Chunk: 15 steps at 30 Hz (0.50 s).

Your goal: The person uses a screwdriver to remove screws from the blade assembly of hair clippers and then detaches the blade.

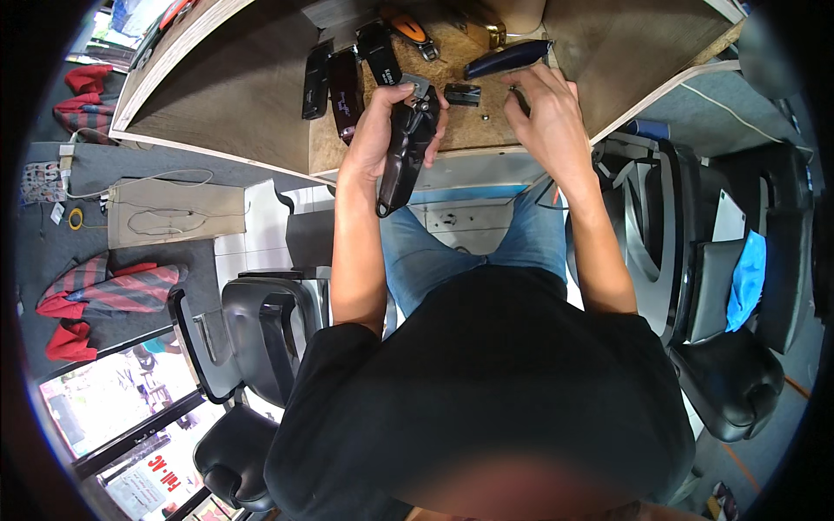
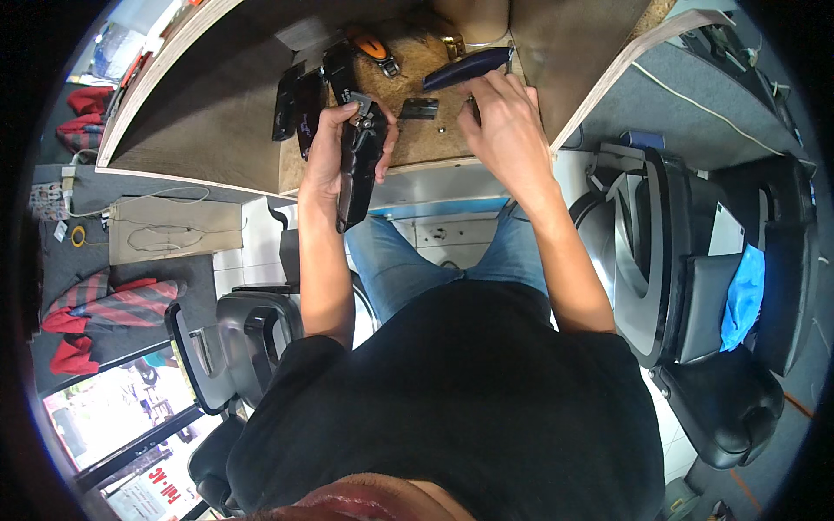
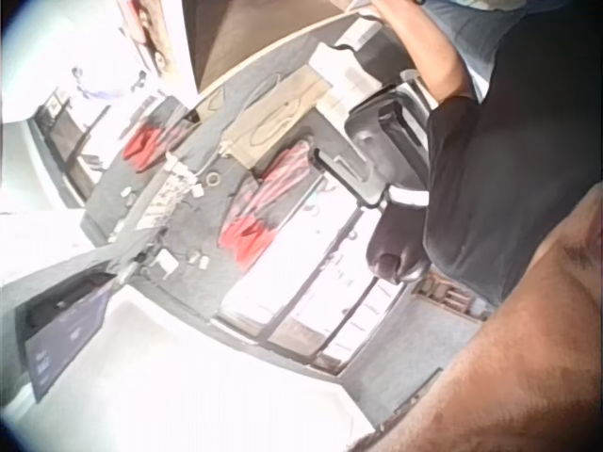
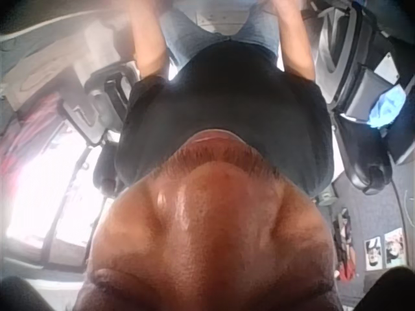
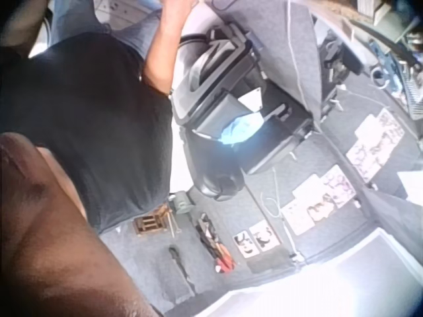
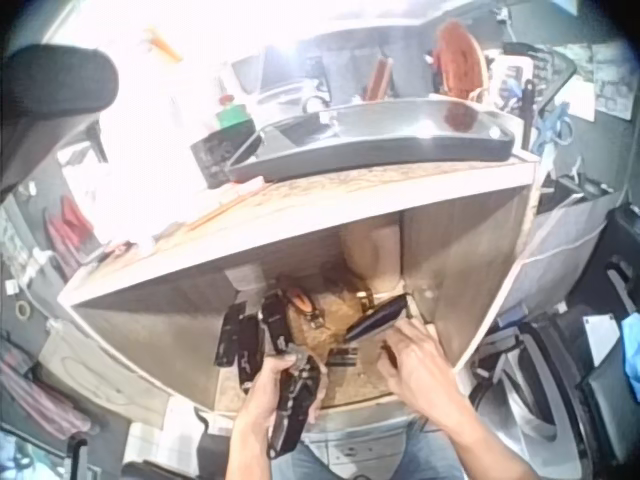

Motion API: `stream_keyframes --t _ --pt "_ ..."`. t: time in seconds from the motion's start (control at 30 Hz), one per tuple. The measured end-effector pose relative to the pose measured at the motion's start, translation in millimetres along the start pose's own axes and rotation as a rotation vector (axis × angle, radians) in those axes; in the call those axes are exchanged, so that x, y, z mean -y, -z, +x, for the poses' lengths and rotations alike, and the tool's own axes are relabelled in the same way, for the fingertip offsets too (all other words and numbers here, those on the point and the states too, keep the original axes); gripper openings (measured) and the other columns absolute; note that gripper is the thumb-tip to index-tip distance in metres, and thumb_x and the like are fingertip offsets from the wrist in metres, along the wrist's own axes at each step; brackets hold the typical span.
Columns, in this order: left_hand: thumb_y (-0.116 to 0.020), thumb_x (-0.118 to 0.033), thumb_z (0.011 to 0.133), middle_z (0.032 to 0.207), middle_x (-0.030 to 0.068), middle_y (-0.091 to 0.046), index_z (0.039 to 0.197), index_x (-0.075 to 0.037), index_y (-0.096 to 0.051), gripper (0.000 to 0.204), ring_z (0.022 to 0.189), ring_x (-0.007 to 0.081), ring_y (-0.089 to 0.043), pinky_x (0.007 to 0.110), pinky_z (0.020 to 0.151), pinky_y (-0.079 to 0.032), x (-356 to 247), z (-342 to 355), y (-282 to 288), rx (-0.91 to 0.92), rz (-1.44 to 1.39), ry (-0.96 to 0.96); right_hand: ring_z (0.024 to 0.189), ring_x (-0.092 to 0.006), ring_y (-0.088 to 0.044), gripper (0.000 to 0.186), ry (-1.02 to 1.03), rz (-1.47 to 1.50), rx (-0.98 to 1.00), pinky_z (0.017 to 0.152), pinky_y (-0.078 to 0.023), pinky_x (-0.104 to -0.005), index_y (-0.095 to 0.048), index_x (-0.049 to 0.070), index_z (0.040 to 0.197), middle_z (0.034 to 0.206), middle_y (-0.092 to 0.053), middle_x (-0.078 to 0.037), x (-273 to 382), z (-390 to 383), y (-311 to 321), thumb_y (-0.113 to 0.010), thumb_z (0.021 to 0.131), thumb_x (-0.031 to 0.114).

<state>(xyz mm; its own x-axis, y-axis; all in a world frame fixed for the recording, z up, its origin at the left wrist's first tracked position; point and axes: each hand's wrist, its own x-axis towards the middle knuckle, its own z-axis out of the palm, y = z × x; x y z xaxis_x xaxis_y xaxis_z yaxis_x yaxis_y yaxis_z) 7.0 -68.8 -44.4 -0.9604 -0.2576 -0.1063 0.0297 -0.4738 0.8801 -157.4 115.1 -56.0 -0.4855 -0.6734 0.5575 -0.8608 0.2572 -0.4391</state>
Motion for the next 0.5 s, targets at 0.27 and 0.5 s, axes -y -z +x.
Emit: stream_keyframes --t 0.27,0.5 --pt "-0.044 -0.045 0.099 0.073 0.0142 -0.061 0.104 0.002 -0.064 0.051 0.047 0.0219 -0.059 0.034 0.043 -0.052 0 2 -2 -0.01 0.021 -0.011 0.104 -0.0302 -0.064 0.02 0.164 0.098 -0.004 0.092 -0.046 -0.0407 -0.075 0.002 0.105 0.105 -0.071 -0.01 19 8 11 -0.073 0.088 0.012" --pt "-0.041 -0.041 0.102 0.076 0.0144 -0.065 0.105 0.003 -0.064 0.049 0.051 0.0239 -0.062 0.035 0.051 -0.053 0 2 2 -0.001 -0.027 0.017 0.106 -0.032 -0.066 0.027 0.268 -0.03 0.173 0.095 -0.048 -0.0421 -0.073 -0.001 0.111 0.109 -0.073 -0.012 22 16 -8 -0.073 0.089 0.015"
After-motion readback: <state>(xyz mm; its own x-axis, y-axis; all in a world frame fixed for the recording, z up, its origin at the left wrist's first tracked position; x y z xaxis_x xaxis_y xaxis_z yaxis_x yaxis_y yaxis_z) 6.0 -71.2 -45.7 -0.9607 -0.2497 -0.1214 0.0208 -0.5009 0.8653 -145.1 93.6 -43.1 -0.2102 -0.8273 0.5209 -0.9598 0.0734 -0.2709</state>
